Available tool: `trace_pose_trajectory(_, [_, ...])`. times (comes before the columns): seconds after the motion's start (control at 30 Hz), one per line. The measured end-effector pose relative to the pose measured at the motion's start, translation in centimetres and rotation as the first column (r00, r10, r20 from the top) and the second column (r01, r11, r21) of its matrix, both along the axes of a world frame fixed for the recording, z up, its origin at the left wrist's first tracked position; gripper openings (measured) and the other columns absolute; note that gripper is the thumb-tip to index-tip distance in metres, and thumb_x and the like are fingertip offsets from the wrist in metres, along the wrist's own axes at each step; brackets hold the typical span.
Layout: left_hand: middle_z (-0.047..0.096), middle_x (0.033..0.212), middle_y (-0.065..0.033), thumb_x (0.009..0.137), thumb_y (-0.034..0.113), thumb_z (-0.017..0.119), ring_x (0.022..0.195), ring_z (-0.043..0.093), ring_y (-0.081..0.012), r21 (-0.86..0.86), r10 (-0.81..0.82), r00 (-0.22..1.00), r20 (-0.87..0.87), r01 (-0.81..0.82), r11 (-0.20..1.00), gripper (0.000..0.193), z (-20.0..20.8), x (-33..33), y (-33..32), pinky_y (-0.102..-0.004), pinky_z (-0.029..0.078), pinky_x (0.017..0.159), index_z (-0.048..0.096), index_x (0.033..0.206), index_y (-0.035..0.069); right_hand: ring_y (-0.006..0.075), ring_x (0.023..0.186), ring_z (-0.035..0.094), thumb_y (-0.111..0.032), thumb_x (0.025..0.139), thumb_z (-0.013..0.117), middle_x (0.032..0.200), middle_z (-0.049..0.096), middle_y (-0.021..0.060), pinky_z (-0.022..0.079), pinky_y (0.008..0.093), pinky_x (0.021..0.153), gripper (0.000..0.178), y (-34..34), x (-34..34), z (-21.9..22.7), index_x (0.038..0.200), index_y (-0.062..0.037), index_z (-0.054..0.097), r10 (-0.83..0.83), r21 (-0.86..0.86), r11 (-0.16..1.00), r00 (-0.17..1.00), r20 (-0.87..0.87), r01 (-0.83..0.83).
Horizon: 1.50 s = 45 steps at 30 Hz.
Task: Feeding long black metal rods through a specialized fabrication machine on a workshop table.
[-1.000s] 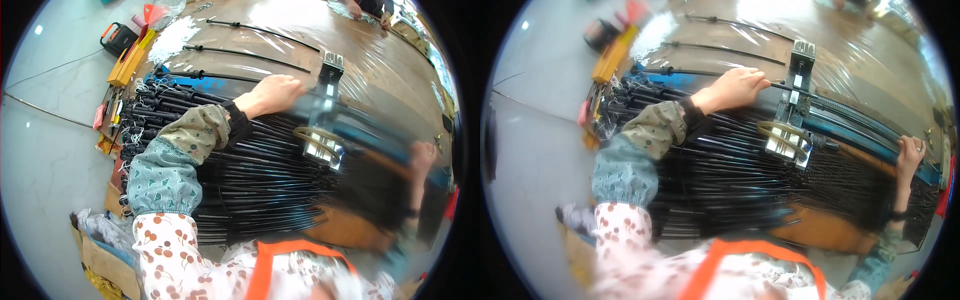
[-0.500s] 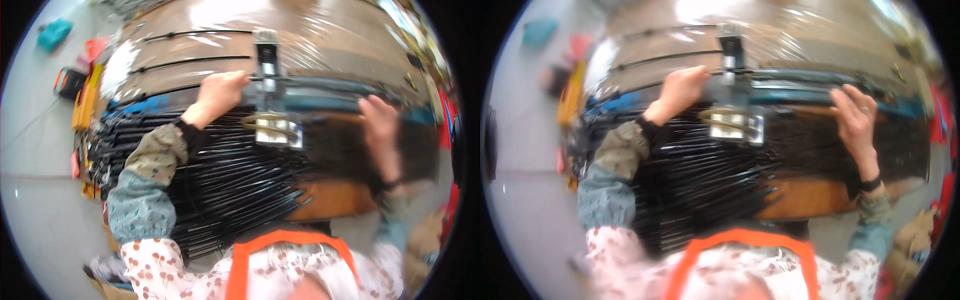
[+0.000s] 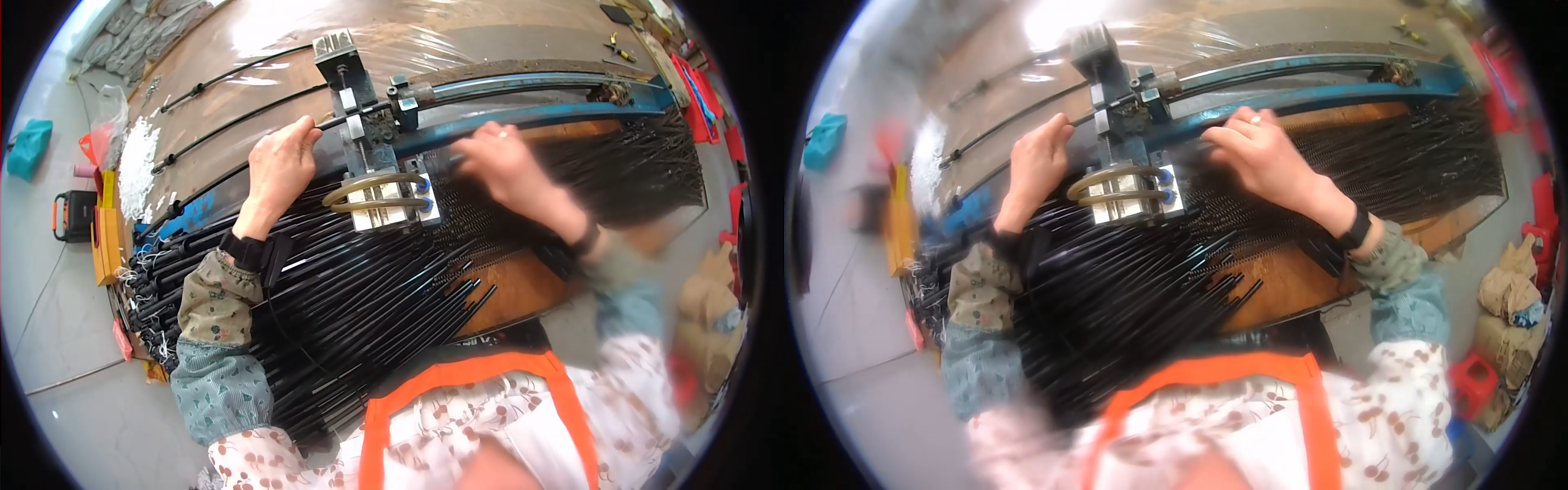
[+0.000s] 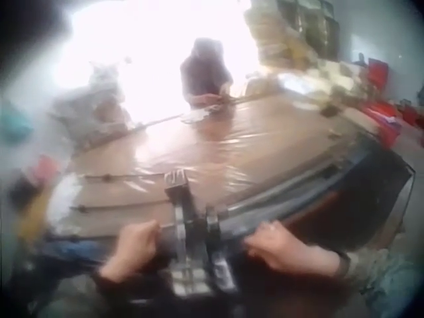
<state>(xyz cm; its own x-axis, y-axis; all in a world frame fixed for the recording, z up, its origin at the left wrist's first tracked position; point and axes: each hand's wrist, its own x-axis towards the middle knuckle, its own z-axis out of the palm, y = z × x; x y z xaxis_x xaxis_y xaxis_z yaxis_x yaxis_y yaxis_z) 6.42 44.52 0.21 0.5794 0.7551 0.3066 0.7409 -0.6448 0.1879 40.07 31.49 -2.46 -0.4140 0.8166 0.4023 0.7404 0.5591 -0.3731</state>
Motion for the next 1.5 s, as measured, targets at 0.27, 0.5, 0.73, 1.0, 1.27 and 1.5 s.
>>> trace_pose_trajectory(0.27, [0.065,0.079,-0.0131,0.099,0.021,0.058,0.074,0.065,-0.0347,0.244,-0.179,0.983,-0.044,0.185,0.952,0.015,-1.9,-0.1,1.1,-0.0444,0.05,0.061,0.053,0.093,0.008,0.0337,0.084,0.06,-0.007,0.086,0.072,0.089,0.062,0.0149,0.048,0.0405,0.075,0.024,1.4,-0.3,0.1,0.108,-0.0017,0.064,0.08,-0.051,0.994,0.956,-0.281,-0.098])
trace_pose_trajectory(0.5, [0.067,0.095,-0.0033,0.097,0.02,0.061,0.093,0.064,-0.0253,0.46,-0.005,0.959,-0.285,0.141,0.876,0.012,2.6,-5.7,4.1,-0.0409,0.05,0.082,0.064,0.107,0.014,0.0245,0.085,0.057,-0.018,0.067,0.079,0.085,0.058,0.0041,0.041,0.0398,0.078,0.028,-9.0,-1.8,-0.3,0.089,-0.0105,0.062,0.154,0.093,0.98,0.969,0.193,-0.174])
trace_pose_trajectory(0.73, [0.056,0.085,-0.0018,0.083,0.023,0.072,0.085,0.055,-0.0225,0.085,0.034,0.939,-0.344,-0.005,0.996,0.009,3.2,0.3,-18.2,-0.0412,0.037,0.078,0.065,0.087,0.018,0.0232,0.079,0.054,-0.013,0.068,0.073,0.082,0.057,0.0033,0.042,0.0376,0.071,0.022,-8.7,-1.6,-3.9,0.086,-0.0092,0.06,0.206,0.009,0.977,0.961,0.187,-0.211])
trace_pose_trajectory(1.0, [0.053,0.083,-0.0038,0.087,0.017,0.069,0.082,0.055,-0.0237,0.014,0.194,0.979,-0.055,-0.194,0.981,0.014,-3.9,1.2,-23.0,-0.0374,0.042,0.073,0.058,0.093,0.01,0.0239,0.075,0.056,-0.011,0.068,0.069,0.077,0.054,0.0068,0.047,0.0359,0.062,0.017,-8.8,-2.6,-3.0,0.079,-0.0078,0.057,0.2,0.02,0.977,0.938,0.282,-0.214])
trace_pose_trajectory(1.27, [0.051,0.078,-0.0045,0.08,-0.001,0.065,0.072,0.058,-0.0216,-0.028,0.017,0.985,-0.174,-0.022,0.999,0.032,-0.3,0.1,-21.8,-0.0338,0.05,0.057,0.063,0.11,0.011,0.0257,0.074,0.058,-0.006,0.071,0.067,0.078,0.054,0.009,0.052,0.0356,0.061,0.02,-10.0,-3.2,-3.4,0.09,-0.0037,0.06,0.127,-0.045,0.992,0.965,0.228,-0.119])
trace_pose_trajectory(1.5, [0.049,0.075,-0.0051,0.086,0.007,0.07,0.067,0.056,-0.0217,-0.025,-0.013,0.98,-0.199,0.008,1.0,0.032,1.8,-1.1,-20.8,-0.0353,0.047,0.055,0.066,0.117,0.012,0.0274,0.082,0.064,-0.004,0.085,0.062,0.089,0.063,0.0112,0.054,0.0364,0.069,0.027,-9.1,-4.2,-3.2,0.112,-0.0019,0.065,-0.036,-0.122,0.992,0.972,-0.234,0.008])
